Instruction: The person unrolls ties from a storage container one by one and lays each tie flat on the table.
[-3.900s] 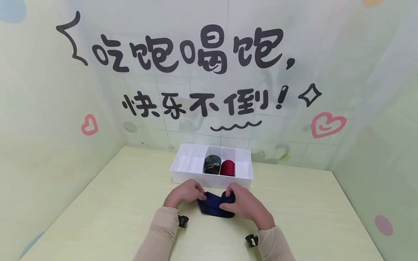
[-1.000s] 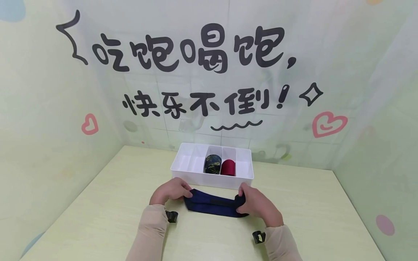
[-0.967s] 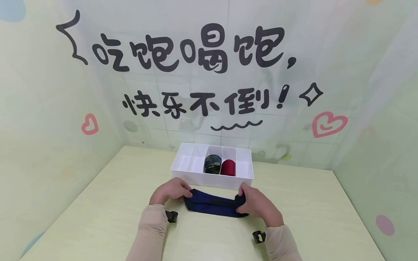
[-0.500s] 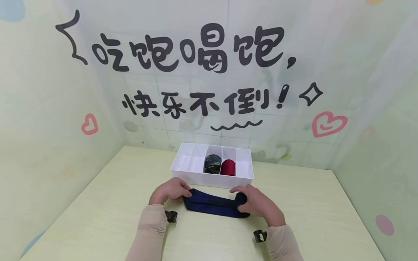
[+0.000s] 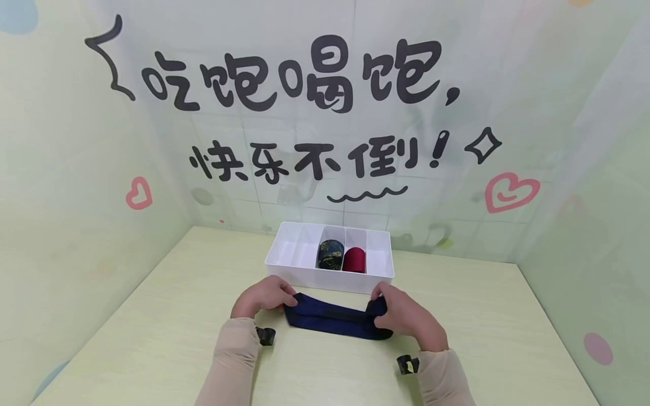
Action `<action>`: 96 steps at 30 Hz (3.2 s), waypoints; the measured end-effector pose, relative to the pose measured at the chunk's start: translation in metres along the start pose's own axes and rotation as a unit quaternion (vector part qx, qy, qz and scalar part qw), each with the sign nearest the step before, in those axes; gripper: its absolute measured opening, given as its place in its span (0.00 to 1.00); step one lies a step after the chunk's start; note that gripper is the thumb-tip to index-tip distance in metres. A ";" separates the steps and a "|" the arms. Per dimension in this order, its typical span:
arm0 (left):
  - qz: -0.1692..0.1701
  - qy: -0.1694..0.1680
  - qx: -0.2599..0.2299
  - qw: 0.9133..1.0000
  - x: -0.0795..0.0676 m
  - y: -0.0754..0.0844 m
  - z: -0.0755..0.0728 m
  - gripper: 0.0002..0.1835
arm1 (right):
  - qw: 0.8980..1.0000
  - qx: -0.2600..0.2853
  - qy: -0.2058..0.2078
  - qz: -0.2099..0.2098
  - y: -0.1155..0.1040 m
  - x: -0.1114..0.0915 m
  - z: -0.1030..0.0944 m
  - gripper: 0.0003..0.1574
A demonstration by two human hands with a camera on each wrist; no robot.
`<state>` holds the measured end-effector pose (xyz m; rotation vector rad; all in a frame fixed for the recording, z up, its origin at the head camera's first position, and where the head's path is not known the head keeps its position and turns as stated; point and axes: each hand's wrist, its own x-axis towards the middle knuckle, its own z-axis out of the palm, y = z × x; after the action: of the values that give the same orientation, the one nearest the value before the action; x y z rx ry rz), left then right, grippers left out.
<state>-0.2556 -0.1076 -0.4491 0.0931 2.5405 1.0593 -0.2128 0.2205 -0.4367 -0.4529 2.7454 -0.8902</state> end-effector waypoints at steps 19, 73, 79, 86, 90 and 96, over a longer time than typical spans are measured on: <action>0.005 0.013 0.006 1.000 -0.001 -0.005 -0.005 0.12 | 1.000 0.014 -0.009 0.022 0.003 -0.003 -0.007 0.29; -0.012 0.026 -0.002 1.000 -0.005 -0.016 -0.019 0.13 | 0.999 -0.014 0.007 0.028 0.007 -0.008 -0.019 0.40; -0.012 0.029 0.002 0.999 -0.007 -0.017 -0.021 0.13 | 0.999 -0.013 0.011 0.038 0.009 -0.008 -0.020 0.41; -0.014 0.031 -0.005 0.999 -0.008 -0.019 -0.022 0.14 | 0.999 -0.011 0.016 0.025 0.013 -0.010 -0.021 0.35; -0.018 0.032 -0.007 0.999 -0.008 -0.021 -0.023 0.13 | 1.000 -0.017 0.019 0.009 0.015 -0.011 -0.021 0.28; -0.021 0.034 -0.009 0.999 -0.009 -0.023 -0.026 0.14 | 0.999 -0.021 0.026 0.016 0.018 -0.011 -0.023 0.21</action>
<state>-0.2552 -0.1436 -0.4458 -0.0026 2.5807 1.0872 -0.2135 0.2504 -0.4280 -0.3972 2.8158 -0.8496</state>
